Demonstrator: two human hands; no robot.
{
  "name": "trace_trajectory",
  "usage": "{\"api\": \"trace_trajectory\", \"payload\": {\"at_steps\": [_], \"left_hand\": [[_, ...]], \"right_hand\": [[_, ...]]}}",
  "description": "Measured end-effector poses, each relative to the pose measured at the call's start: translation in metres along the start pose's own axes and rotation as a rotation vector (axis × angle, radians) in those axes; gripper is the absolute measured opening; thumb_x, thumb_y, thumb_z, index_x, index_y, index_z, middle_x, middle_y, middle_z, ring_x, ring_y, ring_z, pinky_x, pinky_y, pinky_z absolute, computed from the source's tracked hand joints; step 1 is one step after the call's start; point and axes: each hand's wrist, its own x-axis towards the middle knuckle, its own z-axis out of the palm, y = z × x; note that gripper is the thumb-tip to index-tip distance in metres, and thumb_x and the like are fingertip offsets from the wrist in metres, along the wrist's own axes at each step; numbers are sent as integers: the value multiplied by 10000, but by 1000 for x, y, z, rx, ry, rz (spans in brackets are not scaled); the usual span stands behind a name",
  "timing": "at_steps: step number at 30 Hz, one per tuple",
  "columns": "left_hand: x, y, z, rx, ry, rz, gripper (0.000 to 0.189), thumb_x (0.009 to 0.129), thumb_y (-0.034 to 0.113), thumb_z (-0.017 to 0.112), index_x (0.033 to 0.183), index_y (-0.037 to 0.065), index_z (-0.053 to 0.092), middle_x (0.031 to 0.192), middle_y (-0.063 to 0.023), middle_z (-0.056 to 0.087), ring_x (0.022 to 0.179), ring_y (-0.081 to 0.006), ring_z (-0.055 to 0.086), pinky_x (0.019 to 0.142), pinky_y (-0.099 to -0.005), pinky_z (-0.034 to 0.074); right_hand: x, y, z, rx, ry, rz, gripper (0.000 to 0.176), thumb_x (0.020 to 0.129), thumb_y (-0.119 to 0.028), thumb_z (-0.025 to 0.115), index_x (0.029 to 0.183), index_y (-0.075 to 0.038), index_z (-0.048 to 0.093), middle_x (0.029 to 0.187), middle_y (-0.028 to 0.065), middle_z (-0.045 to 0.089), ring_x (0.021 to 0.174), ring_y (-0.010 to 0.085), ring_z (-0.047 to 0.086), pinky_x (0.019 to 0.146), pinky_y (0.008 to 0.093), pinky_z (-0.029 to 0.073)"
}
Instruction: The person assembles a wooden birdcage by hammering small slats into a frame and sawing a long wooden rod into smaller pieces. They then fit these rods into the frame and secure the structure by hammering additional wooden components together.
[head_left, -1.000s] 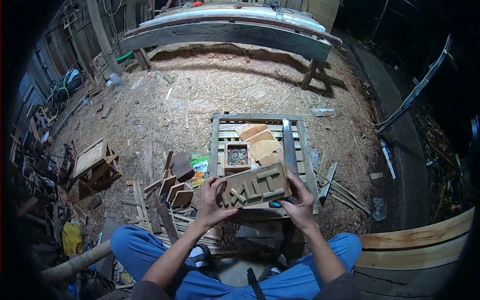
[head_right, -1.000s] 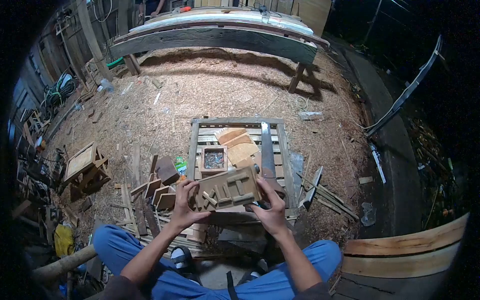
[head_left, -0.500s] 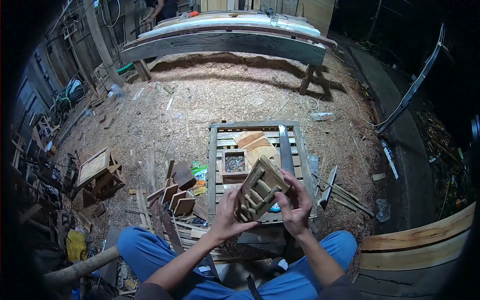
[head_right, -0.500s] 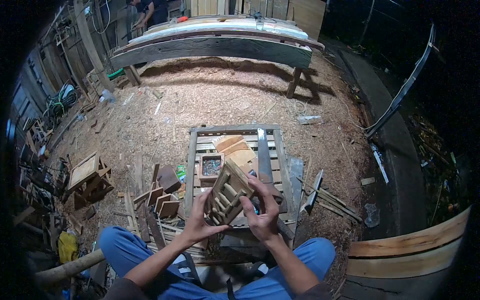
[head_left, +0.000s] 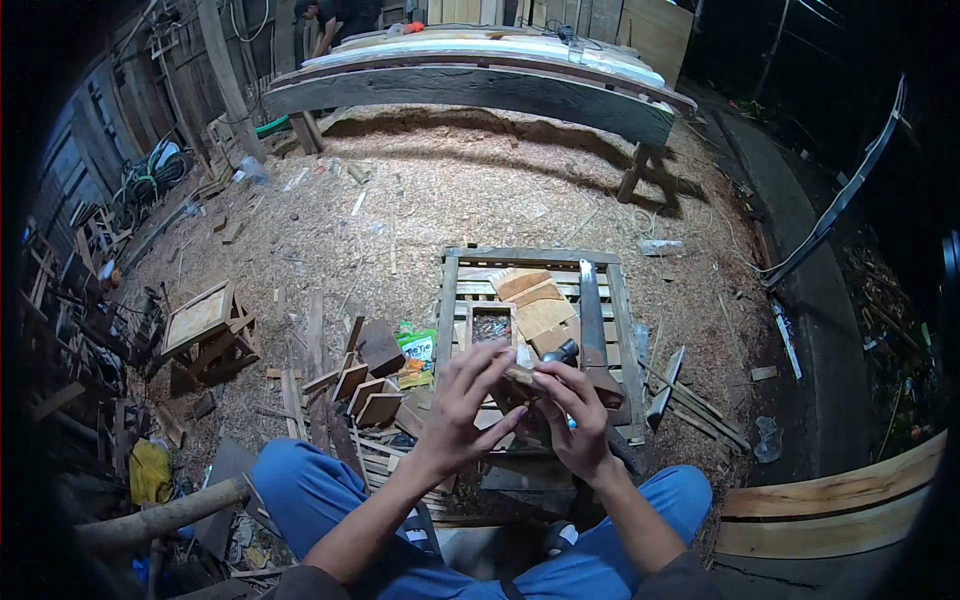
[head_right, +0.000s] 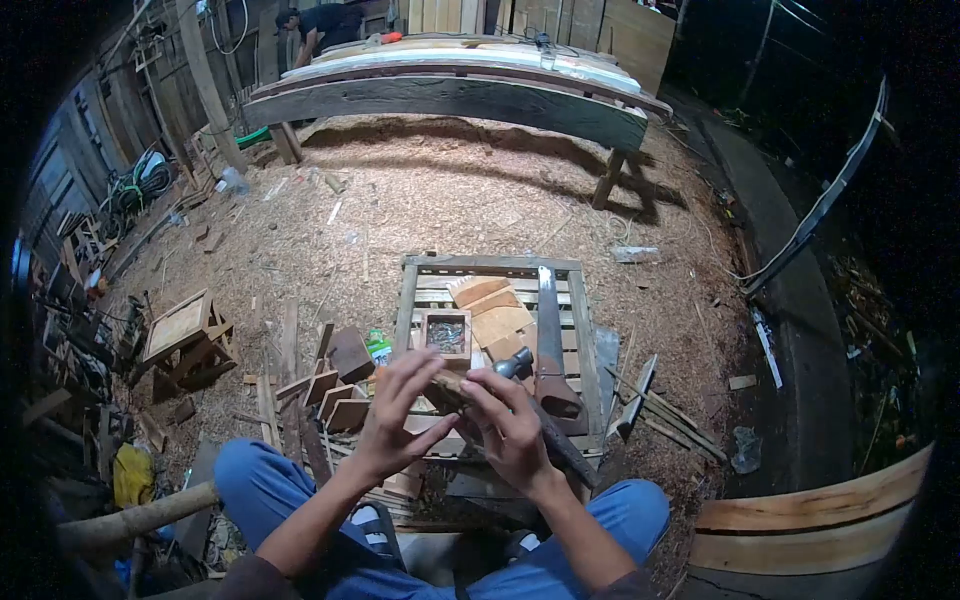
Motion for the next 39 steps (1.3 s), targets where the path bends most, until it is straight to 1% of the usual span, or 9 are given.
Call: {"api": "trace_trajectory", "payload": {"at_steps": [2,3,8,13,20,23,28,31,39], "left_hand": [[-3,-4,-4,21,-155,54,761,830,149,844,1503,38,506,1520,-172,519,1431,-367,467,1176,-469,409],[-2,3,-5,-2,-111,10,633,855,113,809,1442,40,583,1471,-145,577,1394,-350,508,1159,-463,430],[-9,2,-7,-34,-66,-43,519,881,67,774,1384,58,642,1427,-150,615,1330,-352,562,1116,-454,459],[-8,5,-12,-6,31,-83,336,914,71,748,1246,45,702,1255,-121,722,1214,-329,643,1019,-417,489],[-6,-1,-8,-148,49,-225,282,950,92,722,1226,38,701,1259,-135,722,1193,-309,662,1046,-415,461],[-6,-3,-13,-34,43,-131,256,970,91,700,1221,40,703,1259,-143,725,1202,-301,666,1072,-420,439],[-7,-1,-17,-162,63,-144,248,990,113,688,1229,52,708,1282,-133,726,1241,-291,655,1109,-438,418],[-9,2,-14,-179,38,-164,226,990,124,698,1202,50,724,1269,-134,731,1233,-300,660,1095,-431,441],[-12,-4,-1,-225,-30,-246,235,976,83,710,1201,21,731,1155,-162,742,1060,-300,733,901,-374,565]], "right_hand": [[-3,2,5,15,-15,0,423,906,33,737,1319,-14,657,1317,187,652,1181,341,672,988,412,551],[-3,-1,6,46,-8,60,444,897,-8,772,1325,-10,650,1319,190,653,1186,346,671,995,417,549],[-8,-1,6,2,-49,90,489,930,-46,748,1395,-9,601,1330,212,640,1202,356,653,1014,431,524],[-21,8,10,-23,-157,98,717,867,1,733,1539,-75,495,1308,182,645,1067,386,656,923,445,515],[-10,13,20,-83,-198,36,859,837,-57,780,1609,-101,404,1217,166,663,939,378,653,829,449,523],[-17,20,27,-118,-205,2,865,834,-89,799,1611,-138,424,1143,143,677,854,340,653,747,431,516],[-3,1,10,-246,-141,-132,745,847,-128,798,1543,-219,547,1078,100,686,815,255,650,684,374,482],[-2,1,-1,-414,-142,-141,614,866,-114,756,1441,-306,657,1076,70,686,862,236,657,754,386,485],[-10,11,-10,-482,-169,-135,544,787,-52,757,1290,-258,747,1135,66,707,954,231,677,837,401,475]]}}
